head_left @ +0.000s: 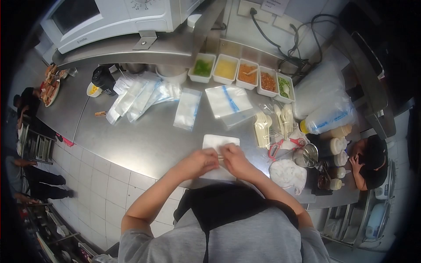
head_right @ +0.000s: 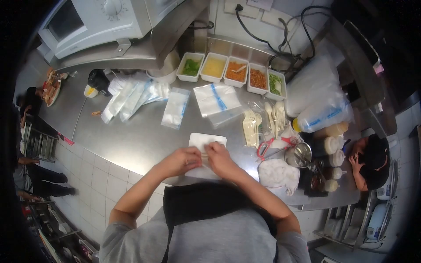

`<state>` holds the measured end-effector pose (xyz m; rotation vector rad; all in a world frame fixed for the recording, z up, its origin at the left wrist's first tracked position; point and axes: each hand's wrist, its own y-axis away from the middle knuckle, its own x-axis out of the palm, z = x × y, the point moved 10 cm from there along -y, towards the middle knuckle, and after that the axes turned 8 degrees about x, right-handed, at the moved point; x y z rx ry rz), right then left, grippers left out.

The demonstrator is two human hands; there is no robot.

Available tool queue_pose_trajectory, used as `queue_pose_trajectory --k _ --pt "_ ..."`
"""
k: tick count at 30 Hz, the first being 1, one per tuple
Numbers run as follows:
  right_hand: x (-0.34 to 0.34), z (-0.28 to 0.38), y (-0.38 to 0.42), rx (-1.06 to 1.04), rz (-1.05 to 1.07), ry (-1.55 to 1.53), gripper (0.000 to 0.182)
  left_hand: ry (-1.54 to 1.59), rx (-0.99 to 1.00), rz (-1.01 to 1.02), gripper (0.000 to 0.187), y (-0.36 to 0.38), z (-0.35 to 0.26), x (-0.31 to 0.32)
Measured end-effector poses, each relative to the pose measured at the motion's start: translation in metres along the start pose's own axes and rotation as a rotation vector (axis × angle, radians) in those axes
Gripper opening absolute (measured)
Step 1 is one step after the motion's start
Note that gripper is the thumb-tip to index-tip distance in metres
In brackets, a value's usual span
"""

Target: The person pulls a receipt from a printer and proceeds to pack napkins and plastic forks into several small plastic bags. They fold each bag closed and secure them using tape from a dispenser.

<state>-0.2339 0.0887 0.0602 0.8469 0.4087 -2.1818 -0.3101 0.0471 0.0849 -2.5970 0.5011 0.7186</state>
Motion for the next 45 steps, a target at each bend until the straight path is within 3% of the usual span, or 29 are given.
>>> queue_pose_trajectory --k 4,5,7,9,13,17,19,20,21,23,25,26,27,28,29,31,33,34,36,37,39,43,45 --pt "-0.065 0.044 0.003 -0.064 -0.315 0.037 0.035 -0.102 -0.03 -0.143 0.01 -0.023 0.027 -0.028" --pt "-0.063 0.041 0.004 -0.066 -0.318 0.038 0.035 -0.129 -0.052 -0.134 0.011 -0.029 0.04 -0.028" --pt "-0.028 0.051 0.013 -0.3 -0.106 0.123 0.038 -0.16 -0.065 -0.123 0.013 -0.038 0.065 -0.026" --pt "-0.011 0.04 0.014 -0.304 -0.151 0.188 0.038 -0.184 -0.033 -0.181 0.018 -0.043 0.08 -0.031" --pt "-0.004 0.021 0.004 -0.249 -0.234 0.252 0.039 -0.117 -0.104 -0.323 0.024 -0.037 0.052 -0.06" --pt "0.001 0.007 -0.009 -0.197 -0.194 0.283 0.04 -0.334 -0.076 -0.482 0.036 0.001 0.039 -0.094" --pt "-0.014 -0.005 -0.023 -0.033 -0.183 0.039 0.039 -0.408 -0.067 -0.529 0.041 0.014 0.025 -0.096" --pt "-0.014 -0.02 -0.028 0.139 -0.071 -0.216 0.044 -0.445 -0.074 -0.496 0.046 0.018 0.017 -0.092" --pt "-0.023 -0.016 -0.029 0.135 -0.068 -0.218 0.044 -0.482 -0.082 -0.463 0.051 0.022 0.011 -0.09" --pt "0.004 -0.028 -0.024 0.409 0.285 -1.002 0.05 -0.444 -0.029 -0.435 0.052 0.022 0.001 -0.081" --pt "0.017 -0.034 -0.016 0.477 0.381 -1.093 0.049 -0.398 0.028 -0.405 0.052 0.016 -0.011 -0.076" --pt "0.029 -0.037 -0.009 0.546 0.477 -1.181 0.049 -0.351 0.068 -0.275 0.048 0.008 -0.015 -0.066" --pt "0.034 -0.042 -0.005 0.547 0.476 -1.178 0.049 -0.305 0.108 -0.147 0.043 0.0 -0.018 -0.055" --pt "0.039 -0.048 -0.002 0.551 0.473 -1.111 0.049 -0.317 0.183 -0.128 0.027 -0.006 -0.021 -0.053" --pt "0.045 -0.054 0.001 0.553 0.47 -1.044 0.05 -0.319 0.182 -0.131 0.027 -0.006 -0.011 -0.05" --pt "0.041 -0.054 -0.002 0.469 0.416 -0.912 0.044 0.186 -0.136 -0.025 0.018 -0.005 0.044 -0.027" --pt "-0.013 -0.044 -0.011 0.313 -0.027 -0.504 0.031 0.227 -0.237 -0.045 0.017 0.0 0.062 -0.023" --pt "-0.019 -0.036 -0.01 0.312 -0.027 -0.505 0.031 0.269 -0.338 -0.064 0.017 0.004 0.074 -0.021" --pt "-0.048 0.019 -0.007 -0.116 -0.175 -0.131 0.021 0.303 -0.364 -0.064 0.017 0.004 0.081 -0.02" --pt "-0.048 0.021 -0.007 -0.117 -0.18 -0.132 0.021 0.339 -0.392 -0.063 0.018 0.005 0.085 -0.018" --pt "-0.042 0.032 -0.004 -0.16 -0.21 0.158 0.018 0.323 -0.389 -0.057 0.018 0.004 0.086 -0.019" --pt "-0.033 0.011 -0.006 -0.079 -0.148 0.017 0.015 0.296 -0.317 -0.096 0.019 0.005 0.087 -0.019" --pt "-0.03 -0.005 -0.009 0.004 -0.122 -0.029 0.012 0.126 -0.225 -0.094 0.02 0.003 0.085 -0.023"
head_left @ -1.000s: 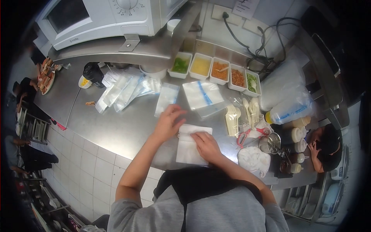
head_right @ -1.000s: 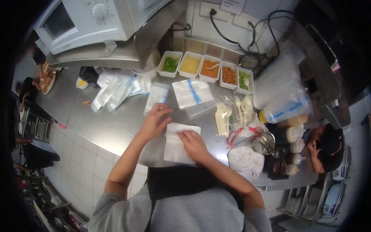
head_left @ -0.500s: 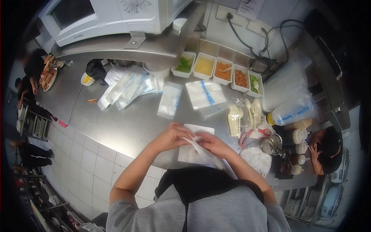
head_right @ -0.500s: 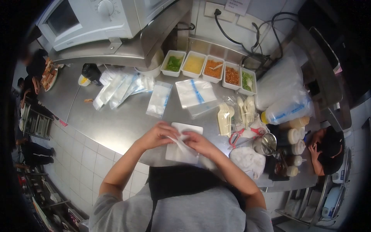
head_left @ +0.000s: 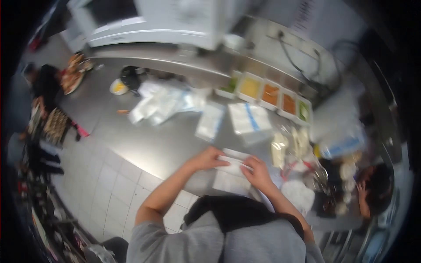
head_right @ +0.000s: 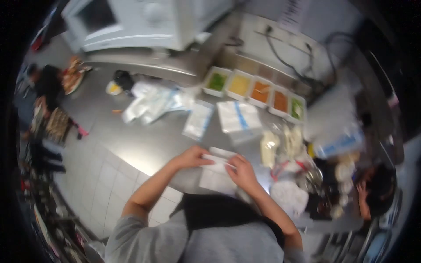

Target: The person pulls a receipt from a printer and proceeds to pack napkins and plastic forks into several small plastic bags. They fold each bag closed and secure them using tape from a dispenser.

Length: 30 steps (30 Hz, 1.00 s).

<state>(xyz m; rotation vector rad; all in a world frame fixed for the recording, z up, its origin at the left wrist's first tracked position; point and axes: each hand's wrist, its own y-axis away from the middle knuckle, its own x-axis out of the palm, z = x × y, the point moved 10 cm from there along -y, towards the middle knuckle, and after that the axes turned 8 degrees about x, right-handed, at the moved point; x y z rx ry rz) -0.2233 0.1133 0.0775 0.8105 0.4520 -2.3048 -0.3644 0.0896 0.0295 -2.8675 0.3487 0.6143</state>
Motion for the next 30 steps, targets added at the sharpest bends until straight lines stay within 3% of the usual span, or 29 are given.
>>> queue_pose_trajectory --k 3,8,10,12,14,16,17,18,20,22,24,27,30 --pt "0.006 -0.006 0.004 -0.023 -0.061 0.064 0.016 -0.054 0.087 -0.013 0.025 0.001 0.006 0.002" --pt "0.021 0.057 0.008 -0.269 0.209 0.127 0.021 -0.09 0.323 -0.13 0.024 0.0 -0.037 -0.006" --pt "0.017 0.052 0.015 -0.323 0.232 0.204 0.021 -0.07 0.298 0.0 0.023 -0.005 -0.05 0.005" --pt "0.02 0.018 0.015 -0.074 0.363 0.203 0.019 0.008 0.274 -0.011 0.022 -0.014 -0.046 0.006" --pt "-0.002 0.025 0.023 -0.017 0.358 0.233 0.023 0.089 0.257 -0.02 0.02 -0.026 -0.044 0.006" --pt "-0.032 0.003 0.038 0.032 0.371 0.171 0.019 -0.014 0.333 -0.214 0.018 -0.037 -0.053 -0.007" --pt "-0.047 0.0 0.045 0.225 0.45 0.121 0.022 -0.085 0.361 -0.211 0.016 -0.045 -0.06 0.001" --pt "-0.065 -0.001 0.057 0.422 0.525 0.071 0.025 -0.154 0.388 -0.205 0.015 -0.053 -0.067 0.015" --pt "-0.107 0.03 0.065 0.337 0.363 0.105 0.022 -0.344 0.658 -0.255 0.015 -0.066 -0.092 0.062" --pt "-0.133 0.041 0.076 0.257 0.226 0.077 0.022 -0.529 0.775 0.025 0.018 -0.074 -0.106 0.141" --pt "-0.141 0.045 0.082 0.257 0.217 0.06 0.023 -0.531 0.965 0.019 0.024 -0.058 -0.131 0.184" --pt "-0.141 0.057 0.09 0.335 0.185 -0.013 0.024 -0.692 1.056 -0.068 0.034 -0.122 -0.033 0.325" --pt "-0.134 0.071 0.088 0.303 0.194 -0.006 0.024 -0.477 1.17 -0.056 0.036 -0.075 -0.111 0.281"
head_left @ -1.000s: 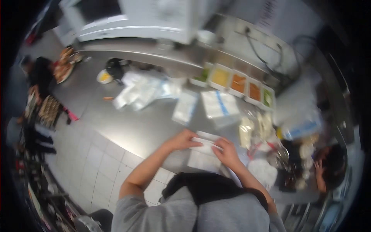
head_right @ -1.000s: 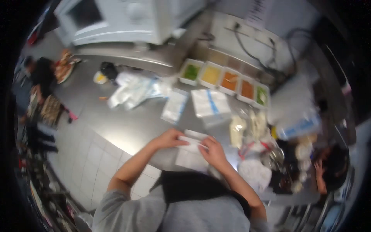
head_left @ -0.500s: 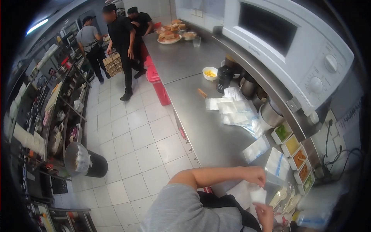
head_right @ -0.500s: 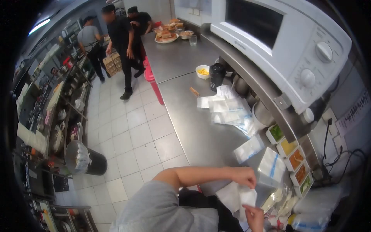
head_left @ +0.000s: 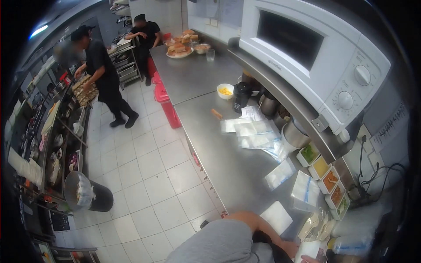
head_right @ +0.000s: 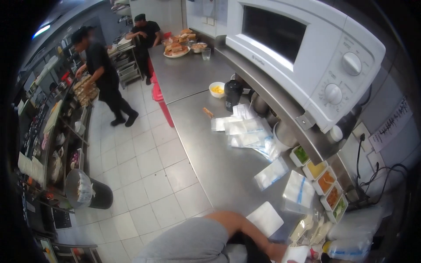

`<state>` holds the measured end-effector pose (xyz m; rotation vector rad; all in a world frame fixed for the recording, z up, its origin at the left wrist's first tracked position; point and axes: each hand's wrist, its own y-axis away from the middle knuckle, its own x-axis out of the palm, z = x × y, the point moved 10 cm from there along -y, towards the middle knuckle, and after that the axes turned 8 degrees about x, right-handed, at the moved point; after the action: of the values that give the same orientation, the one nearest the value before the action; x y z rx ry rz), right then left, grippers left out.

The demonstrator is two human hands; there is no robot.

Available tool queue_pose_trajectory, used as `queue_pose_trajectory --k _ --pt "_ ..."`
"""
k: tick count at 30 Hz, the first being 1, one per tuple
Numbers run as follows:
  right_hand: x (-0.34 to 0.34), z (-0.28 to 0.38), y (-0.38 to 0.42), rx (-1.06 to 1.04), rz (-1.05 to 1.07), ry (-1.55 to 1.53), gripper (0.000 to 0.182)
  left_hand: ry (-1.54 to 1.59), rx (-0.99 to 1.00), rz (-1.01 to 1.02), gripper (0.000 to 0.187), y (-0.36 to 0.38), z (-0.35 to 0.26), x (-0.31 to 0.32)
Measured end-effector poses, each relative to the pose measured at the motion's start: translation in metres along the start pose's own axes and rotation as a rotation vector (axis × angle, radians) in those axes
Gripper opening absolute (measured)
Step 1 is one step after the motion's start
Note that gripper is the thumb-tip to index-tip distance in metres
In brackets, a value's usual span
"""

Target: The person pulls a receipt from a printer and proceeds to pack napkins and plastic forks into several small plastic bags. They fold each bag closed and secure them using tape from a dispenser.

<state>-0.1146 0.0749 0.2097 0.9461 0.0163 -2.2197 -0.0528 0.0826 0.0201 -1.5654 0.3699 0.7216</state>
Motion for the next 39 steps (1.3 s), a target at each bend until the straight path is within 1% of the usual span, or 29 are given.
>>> queue_pose_trajectory --k 2,4,5,6,7,9,10,12,13,15,16,18,20,21,22,23,25,26,28,29,30,31,32,33,34,36,37,38,39 --pt "0.008 -0.024 -0.007 0.082 0.035 -0.071 0.025 0.035 -0.027 -0.061 0.038 -0.005 0.001 -0.027" --pt "0.008 -0.064 0.005 0.214 0.008 -0.157 0.026 0.077 -0.069 -0.141 0.04 -0.008 0.002 -0.052" --pt "0.008 -0.067 0.004 0.225 0.044 -0.041 0.027 0.095 -0.112 -0.179 0.04 -0.006 0.006 -0.065" --pt "0.004 -0.059 0.0 0.112 -0.057 -0.037 0.018 0.121 -0.154 -0.205 0.041 -0.007 0.009 -0.074" --pt "0.003 -0.048 0.001 0.033 -0.05 -0.065 0.017 0.138 -0.207 -0.219 0.042 -0.007 0.014 -0.085" --pt "0.001 -0.045 0.003 0.025 -0.047 -0.02 0.019 0.162 -0.336 -0.173 0.044 -0.008 0.028 -0.099" --pt "0.0 -0.038 0.003 -0.045 -0.067 -0.063 0.021 0.169 -0.469 -0.016 0.045 -0.006 0.048 -0.096" --pt "0.001 -0.049 0.004 0.005 -0.068 -0.173 0.021 0.133 -0.697 0.356 0.046 0.008 0.081 -0.09" --pt "-0.002 -0.05 0.007 0.013 -0.081 -0.175 0.021 -0.111 -0.673 0.261 0.044 0.019 0.095 -0.104" --pt "0.001 -0.054 0.002 0.025 -0.05 -0.135 0.021 -0.342 -0.76 -0.094 0.03 0.037 0.124 -0.176" --pt "0.004 -0.052 -0.001 -0.009 -0.021 -0.133 0.021 -0.383 -0.78 -0.093 0.03 0.044 0.131 -0.187" --pt "0.004 -0.062 -0.002 0.056 -0.075 -0.088 0.018 -0.287 -1.012 0.195 0.032 0.082 0.163 -0.192" --pt "0.015 -0.067 -0.014 0.049 0.082 -0.066 0.028 -0.346 -1.03 0.39 0.033 0.103 0.167 -0.181" --pt "0.016 -0.051 -0.017 0.03 0.082 -0.008 0.027 -0.45 -0.917 0.199 0.029 0.117 0.164 -0.176" --pt "0.016 -0.037 -0.021 0.014 0.067 0.051 0.027 -0.52 -0.962 0.242 0.024 0.134 0.179 -0.159" --pt "0.023 -0.027 -0.029 -0.052 0.118 0.067 0.027 -0.509 -1.003 0.277 0.014 0.141 0.189 -0.149" --pt "0.022 -0.059 -0.039 0.24 0.125 0.115 0.027 -0.347 -0.941 0.086 0.01 0.112 0.163 -0.185" --pt "0.023 -0.066 -0.045 0.225 0.133 0.131 0.027 -0.364 -0.951 0.072 0.01 0.105 0.159 -0.192" --pt "0.02 -0.083 -0.062 0.195 0.06 0.183 0.028 -0.075 -0.973 -0.279 0.013 0.1 0.15 -0.212" --pt "0.019 -0.077 -0.067 0.073 0.026 0.271 0.029 -0.087 -0.977 -0.286 0.013 0.09 0.14 -0.222" --pt "0.021 -0.073 -0.069 0.064 0.029 0.277 0.029 -0.005 -0.982 -0.295 0.015 0.077 0.13 -0.227" --pt "0.019 -0.075 -0.07 0.129 -0.005 0.128 0.03 0.077 -0.984 -0.302 0.018 0.067 0.121 -0.231" --pt "0.016 -0.079 -0.071 0.196 -0.038 -0.02 0.033 0.07 -0.985 -0.307 0.018 0.061 0.114 -0.233" --pt "0.017 -0.081 -0.075 0.19 -0.035 -0.017 0.033 0.046 -0.904 -0.158 0.019 0.046 0.103 -0.221" --pt "0.019 -0.099 -0.079 0.282 -0.031 -0.083 0.04 0.024 -0.819 -0.008 0.02 0.034 0.091 -0.208" --pt "0.022 -0.142 -0.085 0.47 -0.035 -0.221 0.061 0.164 -0.586 0.089 0.026 0.014 0.056 -0.196" --pt "0.023 -0.158 -0.087 0.559 -0.045 -0.297 0.073 0.159 -0.569 0.098 0.026 0.014 0.049 -0.195" --pt "0.02 -0.17 -0.086 0.643 -0.063 -0.378 0.085 0.242 -0.535 0.046 0.031 0.013 0.043 -0.194" --pt "0.013 -0.165 -0.087 0.626 -0.09 -0.392 0.085 0.324 -0.496 0.0 0.037 0.01 0.041 -0.194"
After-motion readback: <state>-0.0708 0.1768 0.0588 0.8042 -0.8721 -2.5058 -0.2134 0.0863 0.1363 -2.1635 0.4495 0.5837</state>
